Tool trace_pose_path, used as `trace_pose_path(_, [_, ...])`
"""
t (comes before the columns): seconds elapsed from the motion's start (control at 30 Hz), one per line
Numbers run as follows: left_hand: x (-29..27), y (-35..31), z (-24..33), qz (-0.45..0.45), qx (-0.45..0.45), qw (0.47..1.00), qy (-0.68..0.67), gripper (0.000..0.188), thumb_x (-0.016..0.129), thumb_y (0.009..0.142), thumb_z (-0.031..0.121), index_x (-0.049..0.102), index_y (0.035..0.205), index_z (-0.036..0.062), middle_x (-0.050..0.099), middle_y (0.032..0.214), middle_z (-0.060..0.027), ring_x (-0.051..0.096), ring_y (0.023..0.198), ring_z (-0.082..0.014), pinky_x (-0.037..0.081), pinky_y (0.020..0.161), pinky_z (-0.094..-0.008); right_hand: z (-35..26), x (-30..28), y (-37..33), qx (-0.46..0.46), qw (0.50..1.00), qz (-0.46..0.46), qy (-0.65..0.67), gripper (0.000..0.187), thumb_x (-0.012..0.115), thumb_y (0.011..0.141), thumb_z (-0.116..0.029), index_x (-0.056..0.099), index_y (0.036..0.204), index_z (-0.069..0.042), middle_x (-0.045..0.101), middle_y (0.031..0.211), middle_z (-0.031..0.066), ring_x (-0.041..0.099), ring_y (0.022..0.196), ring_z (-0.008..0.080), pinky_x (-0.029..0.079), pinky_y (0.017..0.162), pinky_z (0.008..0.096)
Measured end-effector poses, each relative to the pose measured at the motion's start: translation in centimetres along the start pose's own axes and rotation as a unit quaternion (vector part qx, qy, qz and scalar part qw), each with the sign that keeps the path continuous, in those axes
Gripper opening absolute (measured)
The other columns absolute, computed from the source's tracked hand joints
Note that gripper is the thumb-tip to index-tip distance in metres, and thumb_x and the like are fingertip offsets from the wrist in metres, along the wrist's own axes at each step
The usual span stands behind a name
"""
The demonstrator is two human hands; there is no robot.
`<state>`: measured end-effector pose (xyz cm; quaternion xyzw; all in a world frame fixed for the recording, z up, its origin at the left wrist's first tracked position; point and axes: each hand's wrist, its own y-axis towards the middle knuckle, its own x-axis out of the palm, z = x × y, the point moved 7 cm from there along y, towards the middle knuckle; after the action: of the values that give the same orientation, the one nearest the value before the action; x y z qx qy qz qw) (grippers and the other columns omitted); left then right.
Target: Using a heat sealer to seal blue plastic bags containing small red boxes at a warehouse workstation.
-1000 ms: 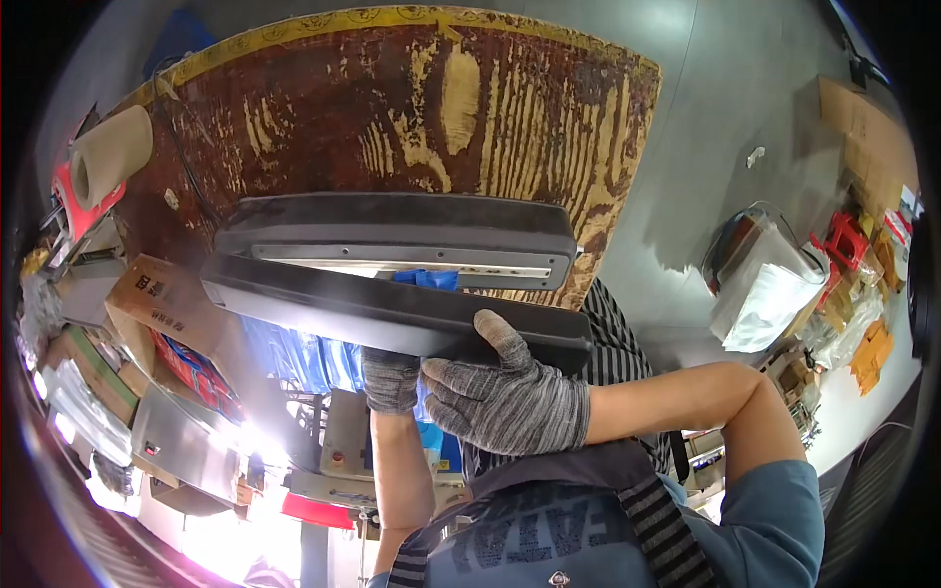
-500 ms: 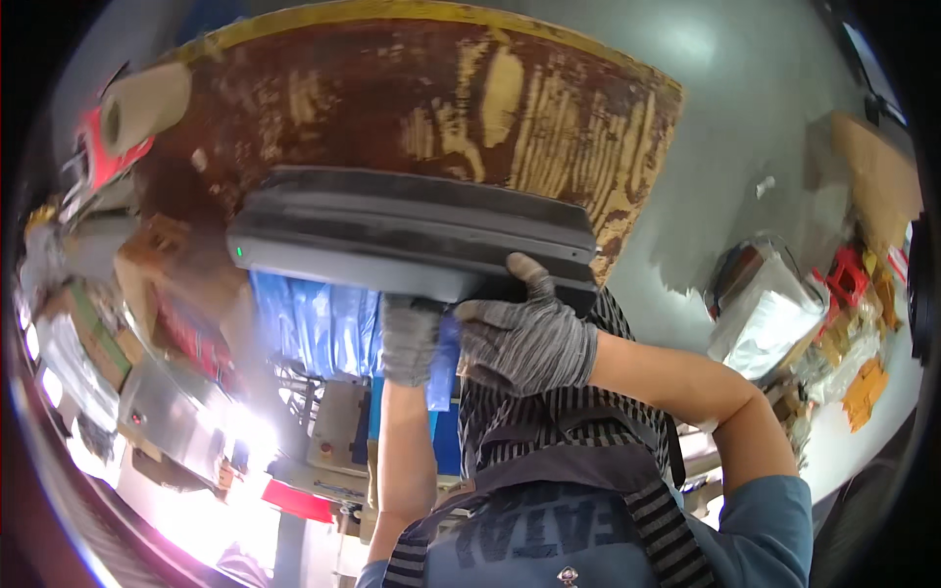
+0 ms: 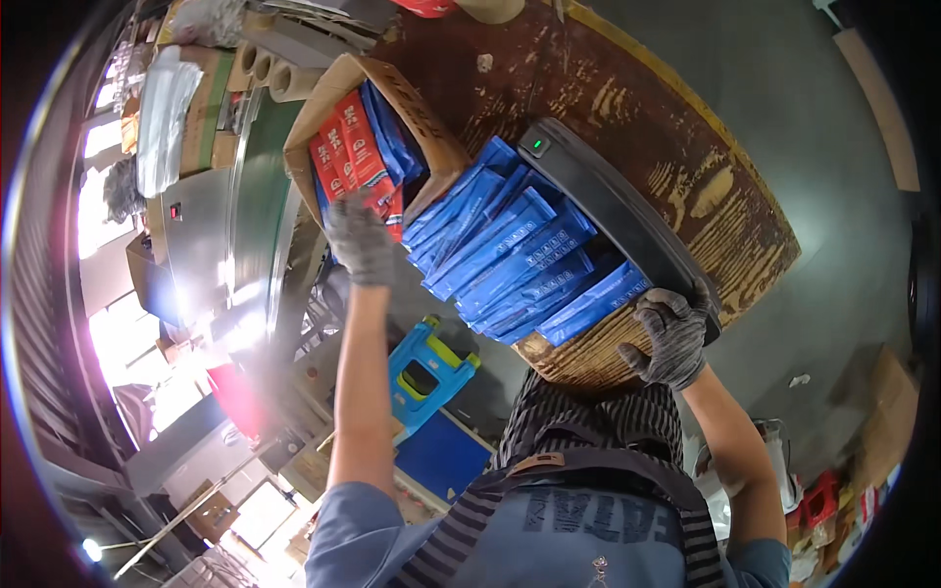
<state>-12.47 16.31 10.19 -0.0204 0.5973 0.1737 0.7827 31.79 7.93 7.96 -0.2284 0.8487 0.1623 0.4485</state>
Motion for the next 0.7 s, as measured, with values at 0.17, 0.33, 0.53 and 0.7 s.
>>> trace_pose_path(0.17, [-0.3, 3.5, -3.6, 0.015, 0.213, 0.972, 0.094, 0.030, 0.067, 0.069, 0.005, 0.071, 0.097, 0.0174, 0.056, 0.124, -0.0087, 0.051, 0.117, -0.0327, 0.043, 0.100, -0.0413, -0.7, 0.0, 0.6, -0.018, 1.000, 0.005, -0.021, 0.051, 0.059, 0.076, -0.056, 0.063, 0.084, -0.006, 0.062, 0.092, 0.0051, 0.053, 0.107, 0.0241, 0.021, 0.104, 0.0631])
trace_pose_path(0.33, [-3.2, 4.6, -3.2, 0.004, 0.139, 0.969, -0.204, 0.024, 0.071, 0.076, 0.007, 0.069, 0.099, 0.0112, 0.056, 0.128, -0.0091, 0.052, 0.120, -0.0272, 0.049, 0.097, -0.0404, -0.7, 0.3, 0.5, -0.034, 0.998, -0.007, -0.047, 0.051, 0.061, 0.072, -0.056, 0.063, 0.084, -0.006, 0.062, 0.088, 0.0034, 0.053, 0.107, 0.0243, 0.024, 0.101, 0.0640])
trace_pose_path(0.53, [-16.0, 0.4, 9.3, -0.009, 0.040, 0.890, -0.455, 0.020, 0.063, 0.091, 0.014, 0.060, 0.095, -0.0051, 0.066, 0.104, -0.0222, 0.066, 0.097, -0.0287, 0.056, 0.084, -0.0397, -0.1, 0.4, -0.5, 0.011, 0.999, -0.029, -0.024, 0.047, 0.063, 0.070, -0.053, 0.062, 0.089, -0.010, 0.061, 0.096, 0.0038, 0.051, 0.109, 0.0246, 0.023, 0.102, 0.0626])
trace_pose_path(0.7, [-9.0, -7.0, 18.1, -0.331, -0.044, 0.854, -0.399, 0.020, 0.065, 0.082, 0.006, 0.057, 0.099, -0.0005, 0.068, 0.089, -0.0110, 0.059, 0.072, -0.0122, 0.046, 0.064, -0.0254, -0.4, -0.8, -0.2, -0.010, 1.000, 0.001, 0.011, 0.042, 0.057, 0.083, -0.052, 0.062, 0.097, -0.013, 0.060, 0.105, 0.0049, 0.055, 0.104, 0.0259, 0.023, 0.103, 0.0593])
